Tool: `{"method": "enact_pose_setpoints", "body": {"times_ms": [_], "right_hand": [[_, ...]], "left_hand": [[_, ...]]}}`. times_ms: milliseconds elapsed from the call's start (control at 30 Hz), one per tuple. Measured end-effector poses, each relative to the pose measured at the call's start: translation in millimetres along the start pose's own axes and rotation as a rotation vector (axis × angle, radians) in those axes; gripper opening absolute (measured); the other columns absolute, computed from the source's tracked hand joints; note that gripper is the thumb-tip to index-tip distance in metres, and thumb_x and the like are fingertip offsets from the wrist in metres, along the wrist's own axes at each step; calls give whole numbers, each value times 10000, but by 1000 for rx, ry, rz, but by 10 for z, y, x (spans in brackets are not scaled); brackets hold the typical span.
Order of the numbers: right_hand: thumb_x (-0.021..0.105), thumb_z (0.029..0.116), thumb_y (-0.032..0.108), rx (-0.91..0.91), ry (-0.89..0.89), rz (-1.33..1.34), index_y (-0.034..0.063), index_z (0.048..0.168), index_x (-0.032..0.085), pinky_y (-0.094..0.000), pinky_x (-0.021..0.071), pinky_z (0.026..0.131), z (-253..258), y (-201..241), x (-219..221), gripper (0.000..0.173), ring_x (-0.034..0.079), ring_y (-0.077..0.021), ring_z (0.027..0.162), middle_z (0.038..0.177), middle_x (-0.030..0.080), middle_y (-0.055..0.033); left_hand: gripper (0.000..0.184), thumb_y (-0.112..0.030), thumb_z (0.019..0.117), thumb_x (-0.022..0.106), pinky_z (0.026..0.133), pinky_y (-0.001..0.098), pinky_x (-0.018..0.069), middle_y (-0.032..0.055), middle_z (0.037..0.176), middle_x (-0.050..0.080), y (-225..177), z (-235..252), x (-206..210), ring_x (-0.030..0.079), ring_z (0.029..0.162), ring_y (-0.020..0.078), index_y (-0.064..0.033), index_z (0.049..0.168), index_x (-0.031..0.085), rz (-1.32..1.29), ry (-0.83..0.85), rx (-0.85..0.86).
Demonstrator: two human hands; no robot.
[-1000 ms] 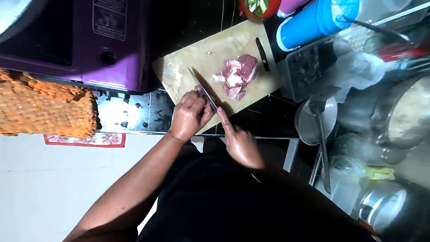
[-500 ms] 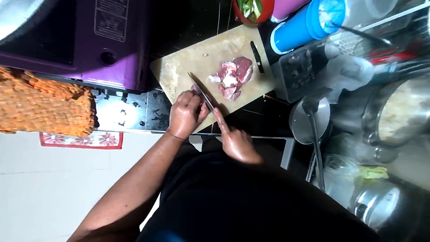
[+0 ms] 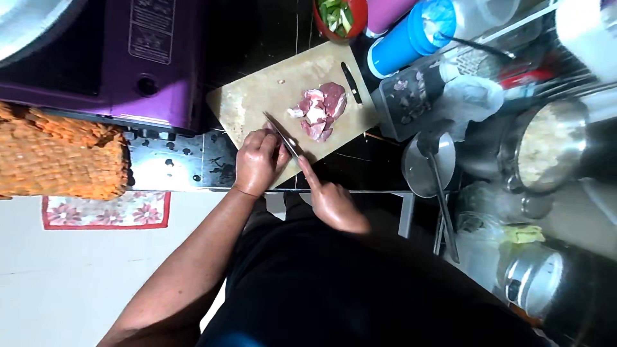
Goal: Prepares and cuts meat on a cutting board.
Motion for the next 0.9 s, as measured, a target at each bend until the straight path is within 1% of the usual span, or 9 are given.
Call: {"method": "enact_pose_setpoints", "body": {"times_ms": [67, 167, 233, 300, 367, 500, 600, 767, 900], "right_hand": [[518, 1030, 91, -50, -57, 50, 304, 1670, 22, -535, 565, 657, 240, 104, -73, 837, 700, -361, 704, 744, 686, -141], [528, 1055, 105, -158, -60, 374, 327, 1666, 119, -480, 541, 520, 379, 15, -294, 768, 629, -320, 561, 821, 683, -197], [503, 1092, 227, -93, 66, 622, 472, 1631, 165, -327, 425, 418, 373, -254, -370, 682, 465, -190, 456, 820, 581, -160], [488, 1102, 263, -11, 76, 661, 528, 1614, 159, -316, 413, 406, 372, -471, -410, 664, 441, -176, 436, 777, 553, -144], [473, 1108, 268, 44, 9, 580, 498, 1628, 132, -346, 452, 436, 330, -563, -422, 663, 480, -194, 449, 734, 560, -139], [486, 1099, 209, -87, -159, 435, 330, 1662, 158, -432, 539, 582, 178, -492, -405, 663, 584, -249, 561, 749, 639, -150], [499, 1096, 212, -96, -54, 406, 344, 1648, 229, -486, 544, 697, 178, -538, -333, 629, 638, -307, 689, 851, 686, -184], [472, 1106, 236, -16, -106, 455, 370, 1650, 199, -436, 534, 596, 193, -757, -349, 624, 580, -246, 562, 795, 647, -168], [464, 1105, 203, -67, -143, 466, 320, 1662, 167, -403, 535, 593, 113, -749, -313, 643, 571, -218, 568, 716, 598, -123]], "left_hand": [[260, -185, 950, 596, 823, 503, 575, 254, 975, 703, -20, -1, -13, 705, 947, 418, 57, 920, 686, 2, 19, 3], [227, -156, 928, 595, 826, 512, 572, 242, 990, 700, -65, 17, -71, 698, 960, 416, 45, 936, 700, 13, 68, -25], [244, -183, 920, 626, 818, 536, 562, 245, 1011, 666, -103, 12, -111, 672, 976, 429, 40, 976, 709, 26, 130, -75], [315, -295, 913, 673, 799, 542, 558, 241, 1020, 648, -115, 8, -100, 661, 980, 431, 9, 988, 706, 88, 145, -108], [311, -252, 896, 745, 816, 558, 563, 265, 1063, 644, -151, 14, -99, 661, 1007, 451, 16, 1049, 708, 128, 155, -167], [340, -14, 894, 680, 831, 579, 569, 278, 1137, 658, -198, 185, -220, 686, 1004, 443, 39, 1229, 669, 64, 264, -385], [206, 7, 883, 703, 804, 556, 552, 218, 976, 682, -240, 350, -368, 686, 889, 360, 42, 1080, 655, -140, 359, -505], [190, -17, 894, 691, 732, 279, 576, 57, 935, 695, -389, 550, -573, 665, 777, 84, -36, 1076, 638, -527, 328, -476], [192, -91, 938, 732, 798, 435, 581, 127, 935, 704, -178, 460, -512, 691, 827, 208, -12, 1100, 664, -311, 414, -466]]}}
Point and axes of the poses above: each hand's wrist, its own z-axis towards the middle knuckle, its own x-axis out of the palm, y = z × x, the point moved 3 cm from there along z, towards the middle knuckle
